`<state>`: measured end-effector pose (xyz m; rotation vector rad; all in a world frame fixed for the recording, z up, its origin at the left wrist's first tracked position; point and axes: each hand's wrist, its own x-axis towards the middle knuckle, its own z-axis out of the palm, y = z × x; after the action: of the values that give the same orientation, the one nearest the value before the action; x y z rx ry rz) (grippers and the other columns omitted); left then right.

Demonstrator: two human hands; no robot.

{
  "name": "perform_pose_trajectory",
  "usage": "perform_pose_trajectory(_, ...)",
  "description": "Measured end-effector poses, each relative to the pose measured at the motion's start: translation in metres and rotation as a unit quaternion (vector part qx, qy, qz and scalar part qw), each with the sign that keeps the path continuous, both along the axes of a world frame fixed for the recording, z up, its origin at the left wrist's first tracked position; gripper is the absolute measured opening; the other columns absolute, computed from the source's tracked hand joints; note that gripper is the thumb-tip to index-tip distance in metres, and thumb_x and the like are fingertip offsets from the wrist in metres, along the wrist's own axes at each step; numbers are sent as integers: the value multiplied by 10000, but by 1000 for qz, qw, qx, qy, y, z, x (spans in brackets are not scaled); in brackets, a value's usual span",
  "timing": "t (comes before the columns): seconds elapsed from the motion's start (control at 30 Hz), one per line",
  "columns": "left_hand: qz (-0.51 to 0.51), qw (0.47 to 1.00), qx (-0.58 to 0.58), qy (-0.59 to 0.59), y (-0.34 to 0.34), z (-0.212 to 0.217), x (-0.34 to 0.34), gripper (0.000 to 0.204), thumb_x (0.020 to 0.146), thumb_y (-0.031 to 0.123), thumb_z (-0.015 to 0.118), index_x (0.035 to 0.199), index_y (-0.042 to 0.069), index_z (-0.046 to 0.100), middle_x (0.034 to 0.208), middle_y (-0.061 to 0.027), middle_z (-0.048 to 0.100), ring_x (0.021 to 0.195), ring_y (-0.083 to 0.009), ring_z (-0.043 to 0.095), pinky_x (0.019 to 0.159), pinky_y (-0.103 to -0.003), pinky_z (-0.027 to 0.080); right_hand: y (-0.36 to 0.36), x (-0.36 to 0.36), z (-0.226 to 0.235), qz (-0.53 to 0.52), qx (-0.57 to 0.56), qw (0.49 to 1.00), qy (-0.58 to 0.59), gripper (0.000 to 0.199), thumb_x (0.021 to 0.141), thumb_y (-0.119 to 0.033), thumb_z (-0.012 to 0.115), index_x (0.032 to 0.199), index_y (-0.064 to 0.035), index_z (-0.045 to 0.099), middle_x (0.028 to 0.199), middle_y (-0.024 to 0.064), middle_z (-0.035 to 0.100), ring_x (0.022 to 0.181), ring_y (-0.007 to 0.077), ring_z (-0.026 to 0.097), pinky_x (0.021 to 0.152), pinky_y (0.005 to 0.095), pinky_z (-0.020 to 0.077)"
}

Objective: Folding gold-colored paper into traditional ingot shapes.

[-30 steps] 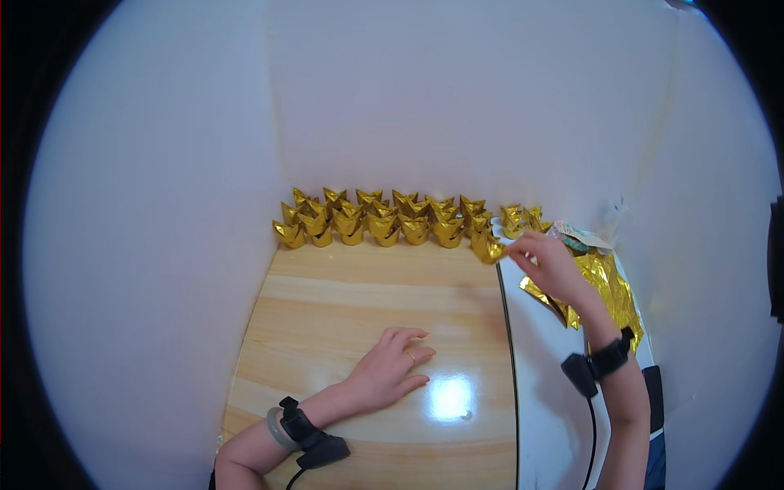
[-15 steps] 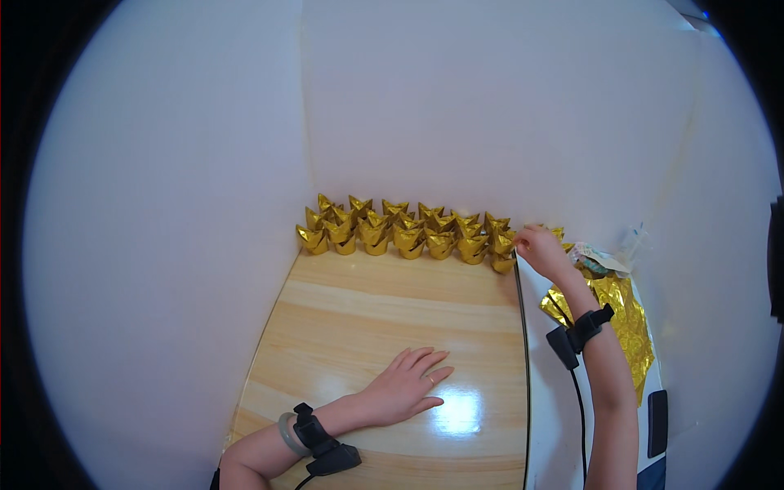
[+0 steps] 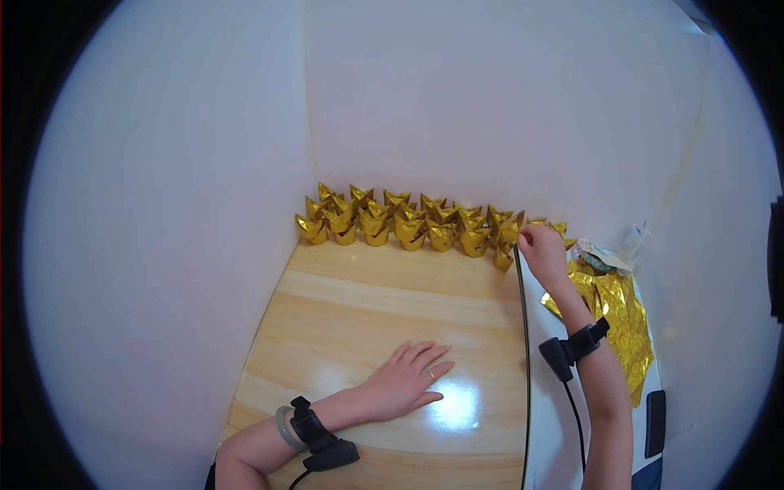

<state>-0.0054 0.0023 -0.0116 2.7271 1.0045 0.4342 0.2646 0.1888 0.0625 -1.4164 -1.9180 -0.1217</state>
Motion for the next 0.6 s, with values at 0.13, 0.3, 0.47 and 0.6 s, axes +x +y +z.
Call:
perform_pose_trajectory(0.13, 5, 1000, 2, -3, -1, 1, -1, 551, 909, 370, 550, 1341, 51, 427, 1430, -176, 340, 1302, -369, 315, 1083, -501, 255, -2, -4, -2, 23, 21, 999, -33, 137, 791, -131, 598, 812, -15, 668, 764, 153, 633, 725, 338, 617, 680, 430, 495)
perform_pose_trajectory(0.3, 5, 1000, 8, -5, -2, -3, 0, 554, 909, 373, 549, 1345, 55, 421, 1432, -175, 336, 1303, -366, 317, 1081, -507, 259, 12, -7, -3, 10, 31, 997, -75, 131, 780, -126, 596, 778, -15, 665, 767, 155, 630, 723, 345, 617, 659, 442, 493)
perform_pose_trajectory(0.47, -4, 1000, 6, -14, 0, -2, 2, 551, 918, 376, 535, 1351, 58, 415, 1426, -172, 348, 1305, -358, 322, 1074, -510, 272, 25, -7, -6, -11, -19, 993, -116, 156, 749, -151, 610, 755, -3, 660, 807, 170, 633, 754, 351, 617, 680, 448, 499)
perform_pose_trajectory(0.6, 11, 1000, 16, -13, -3, -7, -1, 553, 920, 383, 530, 1354, 61, 415, 1428, -166, 350, 1312, -351, 319, 1072, -515, 274, 12, -14, 9, 14, -53, 989, -136, 171, 738, -163, 617, 757, 1, 661, 813, 176, 635, 761, 349, 620, 693, 445, 502)
